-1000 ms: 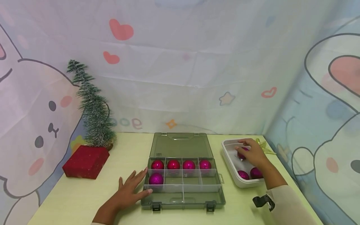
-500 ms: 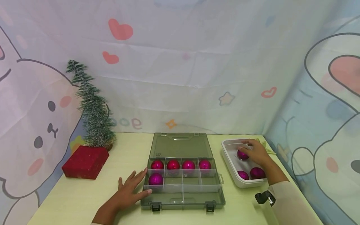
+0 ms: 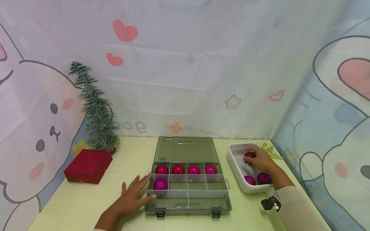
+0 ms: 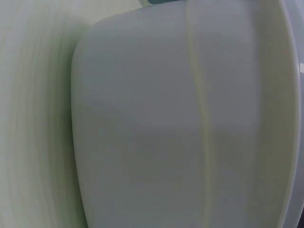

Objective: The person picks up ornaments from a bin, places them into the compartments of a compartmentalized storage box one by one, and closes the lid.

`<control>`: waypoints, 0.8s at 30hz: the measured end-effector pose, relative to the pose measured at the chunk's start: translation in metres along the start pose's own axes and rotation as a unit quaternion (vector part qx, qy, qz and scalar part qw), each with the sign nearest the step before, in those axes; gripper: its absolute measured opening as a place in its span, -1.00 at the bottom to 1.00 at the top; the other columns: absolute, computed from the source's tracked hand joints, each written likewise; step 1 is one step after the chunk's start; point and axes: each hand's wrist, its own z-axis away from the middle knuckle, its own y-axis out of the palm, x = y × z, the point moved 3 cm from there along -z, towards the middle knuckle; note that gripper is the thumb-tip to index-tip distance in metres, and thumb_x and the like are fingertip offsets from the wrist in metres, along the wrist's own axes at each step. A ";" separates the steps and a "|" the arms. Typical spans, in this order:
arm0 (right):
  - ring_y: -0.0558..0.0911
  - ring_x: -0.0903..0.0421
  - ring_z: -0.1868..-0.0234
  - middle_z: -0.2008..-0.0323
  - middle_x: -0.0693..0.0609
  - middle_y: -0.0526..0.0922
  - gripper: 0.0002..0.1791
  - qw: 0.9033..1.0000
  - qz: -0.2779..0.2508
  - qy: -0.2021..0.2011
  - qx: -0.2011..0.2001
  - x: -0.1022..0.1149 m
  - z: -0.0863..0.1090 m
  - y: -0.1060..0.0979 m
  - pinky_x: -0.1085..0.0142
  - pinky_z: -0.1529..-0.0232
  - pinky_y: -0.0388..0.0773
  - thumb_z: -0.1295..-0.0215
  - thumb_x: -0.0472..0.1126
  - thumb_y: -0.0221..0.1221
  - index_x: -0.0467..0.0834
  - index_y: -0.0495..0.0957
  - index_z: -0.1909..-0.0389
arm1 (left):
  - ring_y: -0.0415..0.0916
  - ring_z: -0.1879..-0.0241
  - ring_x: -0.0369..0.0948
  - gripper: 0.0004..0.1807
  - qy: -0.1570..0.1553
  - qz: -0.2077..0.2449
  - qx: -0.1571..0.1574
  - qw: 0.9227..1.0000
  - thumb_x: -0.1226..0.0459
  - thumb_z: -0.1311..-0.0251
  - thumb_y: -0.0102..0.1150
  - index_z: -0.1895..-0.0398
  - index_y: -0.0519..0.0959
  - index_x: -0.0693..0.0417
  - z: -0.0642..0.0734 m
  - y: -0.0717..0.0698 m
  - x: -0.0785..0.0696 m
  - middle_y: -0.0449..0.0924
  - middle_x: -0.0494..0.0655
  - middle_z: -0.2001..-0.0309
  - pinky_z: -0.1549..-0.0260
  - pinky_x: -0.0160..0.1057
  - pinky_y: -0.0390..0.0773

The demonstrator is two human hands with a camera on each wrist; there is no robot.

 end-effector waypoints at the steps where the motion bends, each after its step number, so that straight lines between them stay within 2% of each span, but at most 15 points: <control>1: 0.66 -0.34 -0.14 -0.25 -0.48 0.63 -0.45 1.000 0.002 -0.001 0.001 0.000 0.000 0.000 -0.18 -0.15 0.65 -0.44 -0.16 0.41 -0.40 0.57 -0.28 | -0.29 -0.77 0.38 0.03 0.001 -0.001 -0.001 1.000 -0.26 -0.43 0.28 -0.82 0.02 -0.30 0.000 0.000 0.000 0.09 0.05 -0.78 -0.43 0.71 -0.69; 3: 0.67 -0.36 -0.15 -0.25 -0.50 0.63 -0.44 1.000 0.002 0.002 0.004 -0.001 0.001 0.000 -0.19 -0.15 0.66 -0.43 -0.17 0.43 -0.41 0.56 -0.30 | -0.28 -0.77 0.38 0.04 0.002 -0.005 -0.003 1.000 -0.27 -0.43 0.28 -0.82 0.02 -0.30 0.000 0.000 -0.001 0.09 0.04 -0.78 -0.43 0.71 -0.68; 9: 0.57 -0.53 -0.35 -0.33 -0.56 0.56 -0.38 0.999 -0.007 0.022 0.026 -0.002 0.003 0.001 -0.38 -0.34 0.56 -0.36 -0.28 0.47 -0.41 0.53 -0.37 | -0.26 -0.77 0.39 0.03 0.002 -0.011 -0.006 1.000 -0.26 -0.42 0.28 -0.82 0.04 -0.28 0.001 -0.001 -0.002 0.10 0.04 -0.78 -0.43 0.72 -0.66; 17: 0.58 -0.49 -0.34 -0.35 -0.55 0.56 -0.32 0.999 -0.003 0.028 0.038 -0.006 0.002 0.004 -0.40 -0.41 0.49 -0.30 -0.32 0.50 -0.40 0.53 -0.40 | -0.25 -0.77 0.39 0.04 0.000 -0.011 -0.006 1.000 -0.26 -0.42 0.29 -0.82 0.04 -0.28 0.001 -0.001 -0.003 0.12 0.05 -0.77 -0.42 0.73 -0.66; 24: 0.63 -0.41 -0.23 -0.28 -0.51 0.61 -0.43 0.999 0.007 0.033 0.038 -0.005 0.003 0.004 -0.39 -0.38 0.51 -0.30 -0.40 0.41 -0.37 0.59 -0.34 | -0.26 -0.77 0.39 0.03 0.001 -0.012 -0.004 1.000 -0.26 -0.42 0.29 -0.82 0.03 -0.30 0.000 -0.001 -0.001 0.11 0.03 -0.78 -0.42 0.73 -0.66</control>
